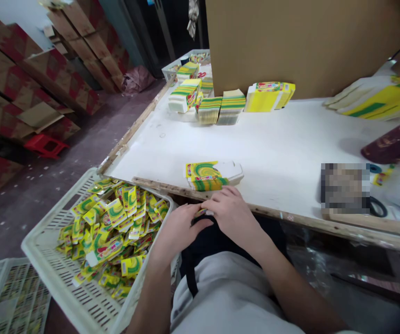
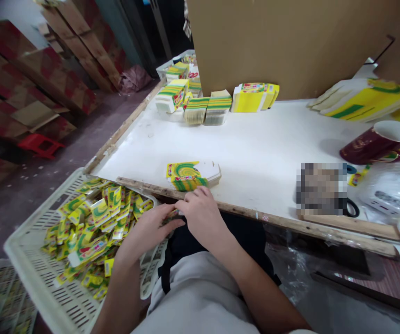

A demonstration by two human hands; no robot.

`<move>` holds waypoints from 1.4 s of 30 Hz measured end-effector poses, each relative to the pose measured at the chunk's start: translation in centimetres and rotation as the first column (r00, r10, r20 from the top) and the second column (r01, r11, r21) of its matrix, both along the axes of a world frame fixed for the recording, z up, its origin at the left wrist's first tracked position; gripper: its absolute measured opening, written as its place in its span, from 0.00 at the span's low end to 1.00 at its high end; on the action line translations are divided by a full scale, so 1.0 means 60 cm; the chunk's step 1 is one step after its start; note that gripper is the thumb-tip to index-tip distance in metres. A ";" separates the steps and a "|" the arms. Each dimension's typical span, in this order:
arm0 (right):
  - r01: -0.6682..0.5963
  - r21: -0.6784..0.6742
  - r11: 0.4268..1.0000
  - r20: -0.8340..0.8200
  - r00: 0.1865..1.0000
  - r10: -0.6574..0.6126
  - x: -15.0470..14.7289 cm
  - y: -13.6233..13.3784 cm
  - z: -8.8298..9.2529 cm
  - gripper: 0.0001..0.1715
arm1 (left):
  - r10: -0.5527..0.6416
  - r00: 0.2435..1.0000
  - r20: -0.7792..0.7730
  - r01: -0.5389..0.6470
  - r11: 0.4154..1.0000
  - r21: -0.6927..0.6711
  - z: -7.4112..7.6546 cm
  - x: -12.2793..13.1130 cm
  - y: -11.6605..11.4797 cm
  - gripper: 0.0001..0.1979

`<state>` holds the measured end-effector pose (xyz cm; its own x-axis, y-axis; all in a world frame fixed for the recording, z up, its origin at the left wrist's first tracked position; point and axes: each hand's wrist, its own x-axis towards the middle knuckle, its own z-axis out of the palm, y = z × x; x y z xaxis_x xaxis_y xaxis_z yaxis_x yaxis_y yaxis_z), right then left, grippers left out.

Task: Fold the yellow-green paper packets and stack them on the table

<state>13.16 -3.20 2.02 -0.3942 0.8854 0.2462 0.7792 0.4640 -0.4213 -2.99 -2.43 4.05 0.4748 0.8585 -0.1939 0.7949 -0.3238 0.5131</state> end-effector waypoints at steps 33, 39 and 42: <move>0.106 -0.105 0.989 -0.794 0.590 -0.147 -0.016 0.010 -0.028 0.25 | 0.221 0.751 0.622 -0.172 0.975 -0.139 -0.037 0.027 0.007 0.18; 0.117 -0.108 0.987 -0.813 0.561 -0.155 -0.017 0.007 -0.022 0.27 | 0.250 0.725 0.641 -0.186 0.968 -0.168 -0.043 0.027 0.003 0.20; 0.176 -0.090 0.980 -0.819 0.547 -0.173 -0.015 0.007 -0.024 0.30 | 0.254 0.748 0.613 -0.202 0.967 -0.154 -0.041 0.028 0.002 0.20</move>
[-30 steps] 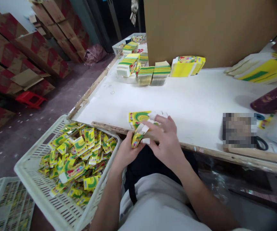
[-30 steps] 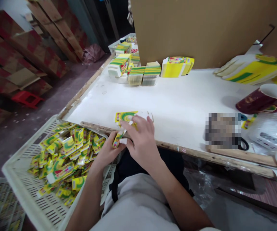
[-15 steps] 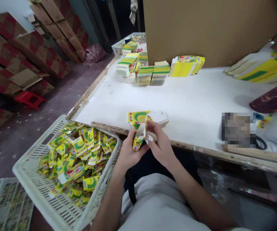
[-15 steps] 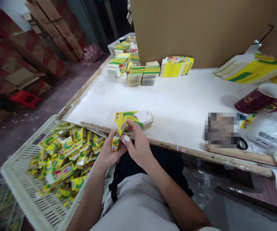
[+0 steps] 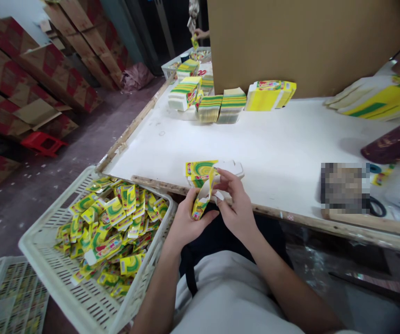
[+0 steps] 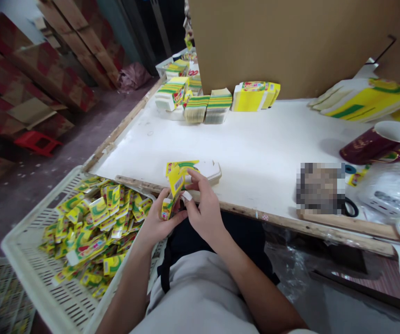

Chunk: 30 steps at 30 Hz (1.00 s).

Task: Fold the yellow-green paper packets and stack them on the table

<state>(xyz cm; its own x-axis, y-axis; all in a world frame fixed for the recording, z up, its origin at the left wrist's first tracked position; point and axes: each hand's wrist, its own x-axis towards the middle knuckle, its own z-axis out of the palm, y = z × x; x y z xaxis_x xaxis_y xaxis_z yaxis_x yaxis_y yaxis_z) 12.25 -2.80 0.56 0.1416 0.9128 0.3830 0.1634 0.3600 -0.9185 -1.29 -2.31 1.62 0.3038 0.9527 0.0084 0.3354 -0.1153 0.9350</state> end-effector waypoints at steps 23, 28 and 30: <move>0.048 0.063 0.997 -0.008 0.999 -0.048 0.002 0.001 0.003 0.12 | -0.040 0.994 -0.106 0.045 0.998 0.041 0.003 -0.003 0.000 0.21; 0.080 0.017 0.997 0.018 0.997 -0.080 0.012 0.004 0.001 0.12 | -0.045 0.988 -0.147 0.057 0.996 0.075 0.006 -0.003 -0.001 0.22; 0.073 0.013 0.997 0.004 0.997 -0.073 0.013 0.004 0.002 0.12 | -0.055 0.989 -0.135 0.063 0.996 0.056 0.007 -0.002 -0.001 0.22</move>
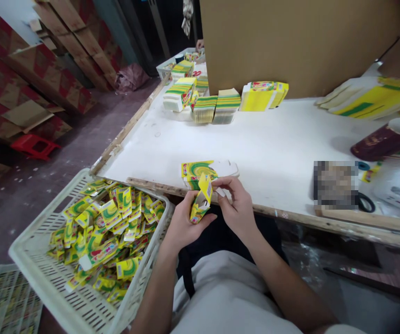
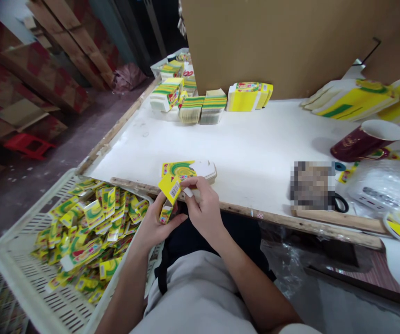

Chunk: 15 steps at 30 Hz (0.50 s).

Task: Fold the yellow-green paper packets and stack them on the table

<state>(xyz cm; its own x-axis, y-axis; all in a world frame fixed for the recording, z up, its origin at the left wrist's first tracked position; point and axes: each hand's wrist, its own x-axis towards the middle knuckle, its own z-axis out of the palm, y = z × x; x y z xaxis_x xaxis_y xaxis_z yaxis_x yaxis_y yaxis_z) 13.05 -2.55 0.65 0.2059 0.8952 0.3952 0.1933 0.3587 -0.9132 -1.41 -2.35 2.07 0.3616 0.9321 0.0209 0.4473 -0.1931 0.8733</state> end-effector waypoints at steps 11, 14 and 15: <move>-0.038 -0.021 0.999 -0.032 0.999 0.038 0.000 0.002 -0.009 0.16 | 0.003 1.000 -0.025 -0.003 1.000 0.024 0.001 -0.001 0.000 0.22; -0.087 -0.035 0.996 -0.117 0.990 0.082 0.003 0.001 -0.010 0.17 | 0.030 0.998 -0.063 -0.025 0.996 0.085 -0.003 -0.001 0.004 0.25; -0.105 -0.033 0.994 -0.150 0.984 0.099 0.004 0.000 -0.010 0.18 | 0.050 0.995 -0.091 -0.040 0.994 0.105 -0.005 -0.001 0.005 0.26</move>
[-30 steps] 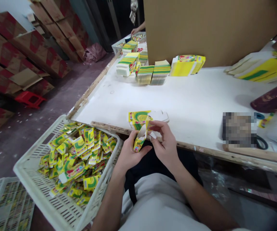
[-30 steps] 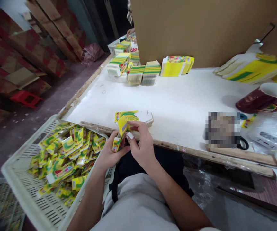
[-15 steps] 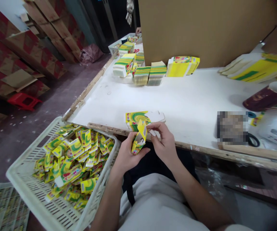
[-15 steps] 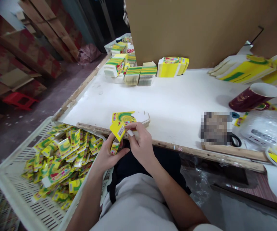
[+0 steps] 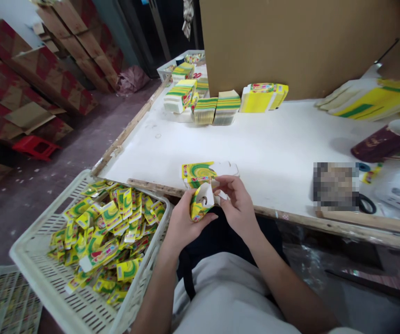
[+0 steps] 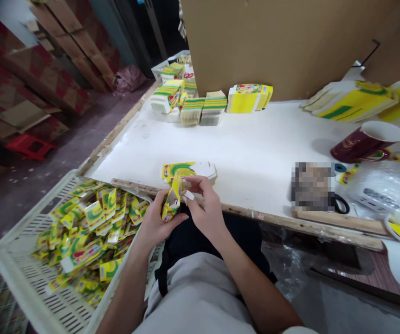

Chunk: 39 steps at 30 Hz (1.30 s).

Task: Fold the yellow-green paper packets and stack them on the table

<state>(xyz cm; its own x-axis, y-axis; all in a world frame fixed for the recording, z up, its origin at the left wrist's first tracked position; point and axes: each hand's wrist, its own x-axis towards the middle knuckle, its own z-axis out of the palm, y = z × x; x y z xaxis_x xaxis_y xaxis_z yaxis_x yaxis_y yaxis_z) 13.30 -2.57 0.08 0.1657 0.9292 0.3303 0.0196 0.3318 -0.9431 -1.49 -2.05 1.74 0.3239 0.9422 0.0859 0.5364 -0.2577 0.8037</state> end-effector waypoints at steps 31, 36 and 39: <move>-0.558 -0.141 0.818 -0.565 0.724 0.397 -0.019 -0.008 -0.027 0.31 | -0.036 0.994 -0.103 0.043 0.996 0.075 -0.010 0.000 -0.004 0.26; -0.389 -0.010 0.921 0.077 0.918 0.389 -0.015 -0.014 -0.013 0.32 | -0.026 0.996 -0.080 0.037 0.990 0.139 -0.030 -0.004 0.003 0.28; -0.240 0.031 0.970 0.189 0.955 0.230 -0.013 -0.010 -0.015 0.30 | 0.053 0.997 -0.052 -0.041 0.978 0.207 -0.038 0.000 0.004 0.37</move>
<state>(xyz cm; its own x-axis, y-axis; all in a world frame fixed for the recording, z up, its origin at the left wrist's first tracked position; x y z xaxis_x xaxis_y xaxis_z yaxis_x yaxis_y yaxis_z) 12.51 -3.14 -0.85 -0.1233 0.9149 0.3843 0.1048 0.3971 -0.9118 -1.47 -1.81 -0.57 0.2899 0.9206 0.2618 0.5952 -0.3876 0.7039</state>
